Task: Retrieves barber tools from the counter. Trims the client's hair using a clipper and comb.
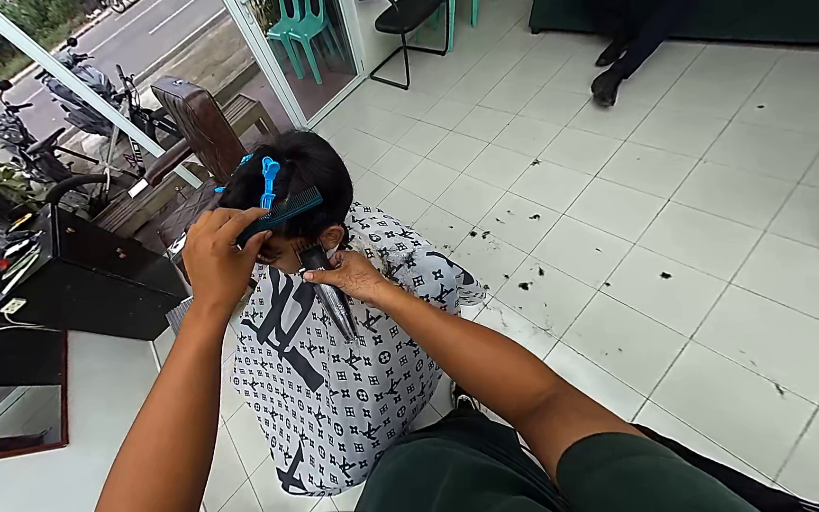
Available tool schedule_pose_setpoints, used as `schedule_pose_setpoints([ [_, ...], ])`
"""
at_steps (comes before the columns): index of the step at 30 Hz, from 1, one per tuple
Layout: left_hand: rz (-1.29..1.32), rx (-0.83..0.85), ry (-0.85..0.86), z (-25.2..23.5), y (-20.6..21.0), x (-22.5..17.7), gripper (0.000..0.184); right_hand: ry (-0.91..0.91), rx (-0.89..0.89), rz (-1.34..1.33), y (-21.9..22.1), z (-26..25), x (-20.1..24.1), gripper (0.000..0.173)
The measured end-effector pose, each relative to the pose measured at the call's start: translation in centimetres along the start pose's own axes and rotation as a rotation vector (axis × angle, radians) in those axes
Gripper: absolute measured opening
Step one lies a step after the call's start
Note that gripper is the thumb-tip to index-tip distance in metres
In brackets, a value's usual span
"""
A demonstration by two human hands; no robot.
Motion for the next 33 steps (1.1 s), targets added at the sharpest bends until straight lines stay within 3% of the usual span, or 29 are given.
schedule_pose_setpoints([
  [6, 0.016, -0.06, 0.029, 0.0, 0.1, 0.8, 0.026, -0.082, -0.094, 0.045, 0.5, 0.3, 1.5, 0.049],
  [10, 0.016, -0.044, 0.022, -0.3, 0.0, 1.2, 0.026, -0.01, -0.022, 0.003, 0.9, -0.5, 0.5, 0.047],
  [15, -0.001, -0.048, 0.061, -0.3, 0.1, 1.3, 0.025, -0.21, -0.188, 0.093, 1.4, 0.5, 2.3, 0.054],
  [20, -0.027, -0.05, 0.093, -0.1, 0.2, 1.3, 0.023, -0.043, -0.061, 0.01, 1.8, -0.6, 0.3, 0.049],
  [24, -0.035, -0.014, 0.099, 0.0, 1.0, 1.6, 0.022, -0.242, -0.176, 0.083, 2.2, 0.2, 2.4, 0.056],
  [29, -0.037, -0.028, 0.099, 0.0, 0.7, 1.3, 0.022, -0.03, -0.05, 0.054, 1.8, -0.7, 0.4, 0.051],
  [33, -0.049, -0.026, 0.093, -0.1, 0.8, 1.6, 0.022, -0.228, -0.195, 0.048, 2.5, 0.4, 2.8, 0.053],
])
Point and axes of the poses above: each hand's wrist, its own z-axis away from the middle knuckle, its own y-axis out of the palm, x = y × z, the point moved 6 cm from there along -z, towards the middle knuckle, and after that the axes turned 13 degrees about x, right-handed, at the moved point
